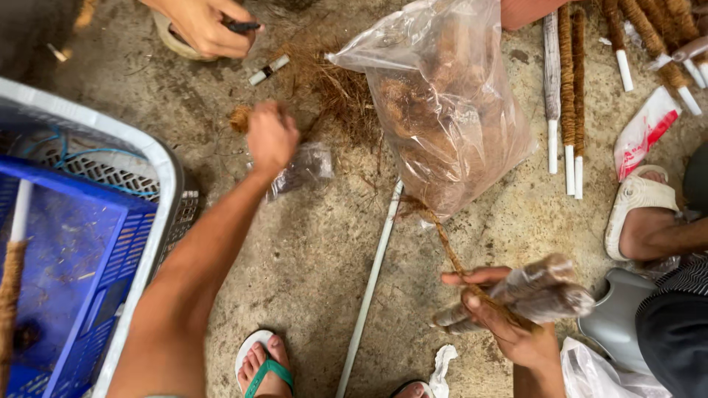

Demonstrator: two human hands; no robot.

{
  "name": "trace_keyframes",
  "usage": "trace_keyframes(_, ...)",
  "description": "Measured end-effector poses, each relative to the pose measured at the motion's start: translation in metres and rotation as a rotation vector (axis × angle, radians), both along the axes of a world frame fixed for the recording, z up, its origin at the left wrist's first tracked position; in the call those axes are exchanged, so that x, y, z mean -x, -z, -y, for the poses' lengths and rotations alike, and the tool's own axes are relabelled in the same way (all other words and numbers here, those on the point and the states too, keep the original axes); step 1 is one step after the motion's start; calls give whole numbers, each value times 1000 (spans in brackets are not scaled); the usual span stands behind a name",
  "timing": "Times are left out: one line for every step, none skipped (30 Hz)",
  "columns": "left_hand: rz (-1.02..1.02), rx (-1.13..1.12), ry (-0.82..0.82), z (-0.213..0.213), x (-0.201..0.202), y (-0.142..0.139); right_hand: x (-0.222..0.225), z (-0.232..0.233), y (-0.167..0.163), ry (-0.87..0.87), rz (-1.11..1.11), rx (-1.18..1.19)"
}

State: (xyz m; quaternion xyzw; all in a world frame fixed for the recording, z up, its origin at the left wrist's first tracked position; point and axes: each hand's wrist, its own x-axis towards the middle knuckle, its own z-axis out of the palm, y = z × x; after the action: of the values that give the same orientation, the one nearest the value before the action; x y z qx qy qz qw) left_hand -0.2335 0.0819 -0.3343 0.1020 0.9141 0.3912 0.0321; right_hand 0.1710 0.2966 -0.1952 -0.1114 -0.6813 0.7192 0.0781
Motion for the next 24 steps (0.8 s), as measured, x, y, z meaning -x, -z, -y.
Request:
trace_keyframes(-123,112,-15,1,23,12,1,1,-3,17,-9,9)
trace_keyframes(-245,222,-36,2,42,20,1,1,-6,27,-18,17)
trace_keyframes(-315,192,-39,4,59,27,-2,1,-9,74,62,-20)
trace_keyframes(-376,168,-35,4,70,35,-5,3,-12,126,152,-49)
trace_keyframes(-399,235,10,4,77,41,-9,4,-13,174,242,-78)
trace_keyframes(-426,298,56,2,85,46,-11,3,-11,144,198,-33)
trace_keyframes(-380,355,86,-2,93,50,-13,2,-8,119,151,11)
trace_keyframes(-333,409,123,-7,98,54,-16,-1,-5,102,106,54)
trace_keyframes(-295,441,148,-11,101,57,-20,-3,-5,107,117,43)
trace_keyframes(-261,474,174,-16,104,61,-24,-7,-5,113,125,33)
trace_keyframes(-246,506,199,-20,104,64,-26,-12,-4,112,123,19)
trace_keyframes(-237,536,215,-22,105,67,-29,-16,-7,175,207,-15)
trace_keyframes(-221,569,227,-22,103,69,-36,-20,-15,232,297,-47)
trace_keyframes(-284,558,201,-21,99,72,-42,-23,-22,285,396,-76)
trace_keyframes(-346,547,176,-21,93,74,-45,-28,-27,293,411,-95)
trace_keyframes(-408,532,156,-24,84,76,-47,-33,-32,307,426,-113)
trace_keyframes(-471,484,134,-27,74,76,-49,-36,-36,327,443,-128)
trace_keyframes(-532,435,111,-25,64,74,-52,-37,-40,350,417,-125)
trace_keyframes(-527,405,110,-21,51,70,-54,-38,-43,363,382,-123)
trace_keyframes(-523,376,109,-16,38,66,-56,-41,-46,362,336,-129)
trace_keyframes(-455,362,126,-11,22,57,-57,-45,-50,391,358,-126)
trace_keyframes(-387,349,138,-3,4,44,-59,-47,-52,414,378,-120)
trace_keyframes(-322,331,162,4,-15,31,-61,-50,-53,441,402,-108)
trace_keyframes(-257,310,194,9,-35,18,-64,-53,-54,457,414,-87)
